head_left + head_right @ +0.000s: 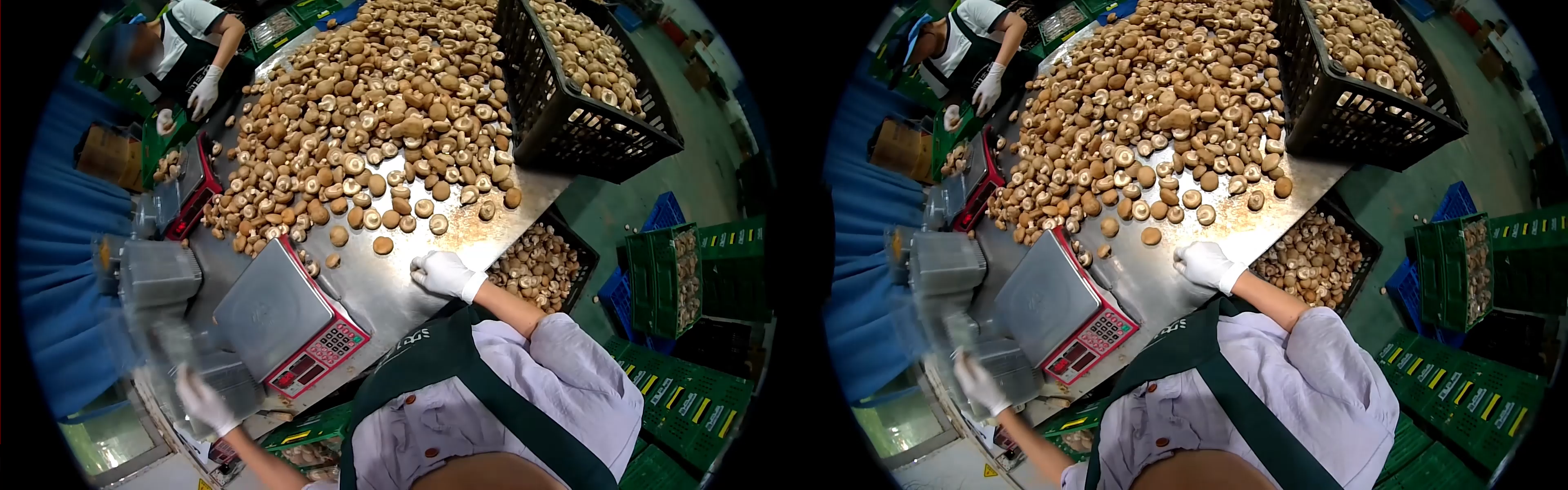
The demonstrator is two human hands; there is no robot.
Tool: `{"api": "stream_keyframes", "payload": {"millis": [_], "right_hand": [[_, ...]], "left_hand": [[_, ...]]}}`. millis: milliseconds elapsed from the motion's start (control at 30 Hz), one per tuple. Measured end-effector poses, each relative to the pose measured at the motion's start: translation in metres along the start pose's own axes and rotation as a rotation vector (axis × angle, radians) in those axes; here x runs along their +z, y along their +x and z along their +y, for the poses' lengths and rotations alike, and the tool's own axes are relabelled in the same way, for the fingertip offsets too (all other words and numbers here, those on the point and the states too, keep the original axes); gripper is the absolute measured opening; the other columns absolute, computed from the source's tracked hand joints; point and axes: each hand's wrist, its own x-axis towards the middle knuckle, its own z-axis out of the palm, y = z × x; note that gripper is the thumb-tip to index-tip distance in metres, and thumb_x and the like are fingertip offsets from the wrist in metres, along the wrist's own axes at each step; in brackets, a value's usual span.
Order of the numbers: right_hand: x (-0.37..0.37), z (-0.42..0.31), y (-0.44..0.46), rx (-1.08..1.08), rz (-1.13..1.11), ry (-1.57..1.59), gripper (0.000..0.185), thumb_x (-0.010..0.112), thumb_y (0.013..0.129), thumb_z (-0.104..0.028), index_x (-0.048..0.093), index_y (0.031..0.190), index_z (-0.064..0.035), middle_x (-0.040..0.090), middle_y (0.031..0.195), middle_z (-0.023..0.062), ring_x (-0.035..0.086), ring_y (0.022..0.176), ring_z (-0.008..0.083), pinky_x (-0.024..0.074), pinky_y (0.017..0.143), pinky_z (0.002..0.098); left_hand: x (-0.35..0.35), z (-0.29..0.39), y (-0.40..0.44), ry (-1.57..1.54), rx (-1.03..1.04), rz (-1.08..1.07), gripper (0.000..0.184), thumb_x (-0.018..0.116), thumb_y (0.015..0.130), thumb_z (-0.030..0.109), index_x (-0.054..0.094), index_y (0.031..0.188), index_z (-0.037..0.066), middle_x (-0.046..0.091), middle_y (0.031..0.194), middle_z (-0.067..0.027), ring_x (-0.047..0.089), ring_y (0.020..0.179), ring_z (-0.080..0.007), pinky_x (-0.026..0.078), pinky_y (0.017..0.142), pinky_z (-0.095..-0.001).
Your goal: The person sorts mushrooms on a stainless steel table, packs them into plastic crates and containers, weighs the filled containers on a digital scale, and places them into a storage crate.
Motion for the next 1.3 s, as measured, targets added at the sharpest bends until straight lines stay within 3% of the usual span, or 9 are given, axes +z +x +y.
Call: {"api": "stream_keyframes", "payload": {"millis": [233,367,500,600,700,833,967,1033,1300], "right_hand": [[-0.043,0.059,0.012,0.307,0.416,-0.271,0.019,0.061,0.077,-0.018,0.061,0.090,-0.0053,0.062,0.090,0.0145,0.058,0.087,0.0329,0.0497,0.073,0.0414],[-0.049,0.109,0.029,0.184,0.692,-0.653,0.018,0.055,0.072,-0.005,0.058,0.090,-0.0050,0.058,0.100,0.0127,0.054,0.093,0.0288,0.0453,0.075,0.0400],[-0.043,0.124,0.040,0.241,0.519,-0.519,0.015,0.054,0.072,-0.005,0.060,0.086,-0.0061,0.060,0.093,0.0114,0.056,0.088,0.0282,0.0458,0.073,0.0370],[-0.052,0.098,0.030,0.132,0.595,-0.302,0.010,0.058,0.077,-0.013,0.062,0.085,-0.0082,0.062,0.084,0.0105,0.058,0.082,0.0271,0.0468,0.071,0.0381],[-0.053,0.066,0.022,-0.044,0.452,0.152,0.019,0.063,0.079,-0.026,0.065,0.091,-0.0108,0.063,0.082,0.0111,0.060,0.080,0.0285,0.0487,0.073,0.0391],[-0.078,0.048,0.010,-0.149,0.301,0.162,0.038,0.069,0.074,-0.029,0.062,0.106,-0.0117,0.064,0.092,0.0153,0.062,0.085,0.0304,0.0505,0.076,0.0395],[-0.114,0.111,0.021,0.411,0.670,-0.321,0.033,0.069,0.074,-0.024,0.059,0.100,-0.0062,0.063,0.089,0.0157,0.060,0.085,0.0322,0.0504,0.075,0.0403],[-0.127,0.146,0.022,0.602,0.498,-0.434,0.037,0.070,0.073,-0.024,0.059,0.104,-0.0062,0.063,0.088,0.0167,0.061,0.082,0.0332,0.0509,0.073,0.0411],[-0.129,0.116,0.006,0.374,0.562,-0.169,0.047,0.067,0.073,-0.033,0.056,0.114,-0.0130,0.060,0.088,0.0190,0.062,0.077,0.0339,0.0520,0.069,0.0401]], "left_hand": [[0.089,0.064,-0.091,-0.042,0.062,-0.554,0.055,0.051,0.069,-0.010,0.056,0.120,0.012,0.063,0.103,-0.0113,0.059,0.093,-0.0314,0.046,0.081,-0.0394],[0.078,0.068,-0.084,-0.237,-0.066,-0.659,0.038,0.057,0.079,-0.001,0.059,0.116,0.009,0.062,0.107,-0.0139,0.059,0.098,-0.0313,0.046,0.084,-0.0374],[0.077,0.129,-0.061,-0.146,0.049,-0.311,0.028,0.061,0.080,0.001,0.062,0.108,0.003,0.061,0.111,-0.0153,0.058,0.101,-0.0314,0.045,0.089,-0.0371],[0.101,0.205,-0.056,-0.768,-0.424,-0.369,0.019,0.054,0.086,0.003,0.063,0.103,-0.002,0.061,0.108,-0.0107,0.060,0.097,-0.0221,0.046,0.084,-0.0309],[0.140,0.285,-0.060,-1.722,-0.933,-0.864,0.045,0.043,0.096,0.031,0.043,0.129,0.001,0.052,0.122,-0.0152,0.056,0.107,-0.0281,0.048,0.088,-0.0416],[0.215,0.323,-0.082,-1.905,-1.474,-1.298,0.047,0.049,0.092,0.042,0.048,0.121,0.005,0.057,0.115,-0.0128,0.057,0.103,-0.0276,0.047,0.088,-0.0408],[0.253,0.316,-0.095,-1.870,-1.453,-1.307,0.026,0.054,0.092,0.025,0.055,0.108,0.005,0.059,0.086,-0.0058,0.057,0.077,-0.0177,0.047,0.061,-0.0291],[0.247,0.327,-0.089,-1.761,-1.278,-1.436,0.026,0.053,0.092,0.023,0.055,0.110,0.004,0.057,0.082,-0.0055,0.057,0.073,-0.0166,0.047,0.059,-0.0276],[0.249,0.357,-0.076,-1.879,-0.991,-1.680,0.049,0.042,0.096,0.038,0.040,0.135,0.008,0.059,0.105,-0.0126,0.058,0.067,-0.0152,0.049,0.068,-0.0266]]}}
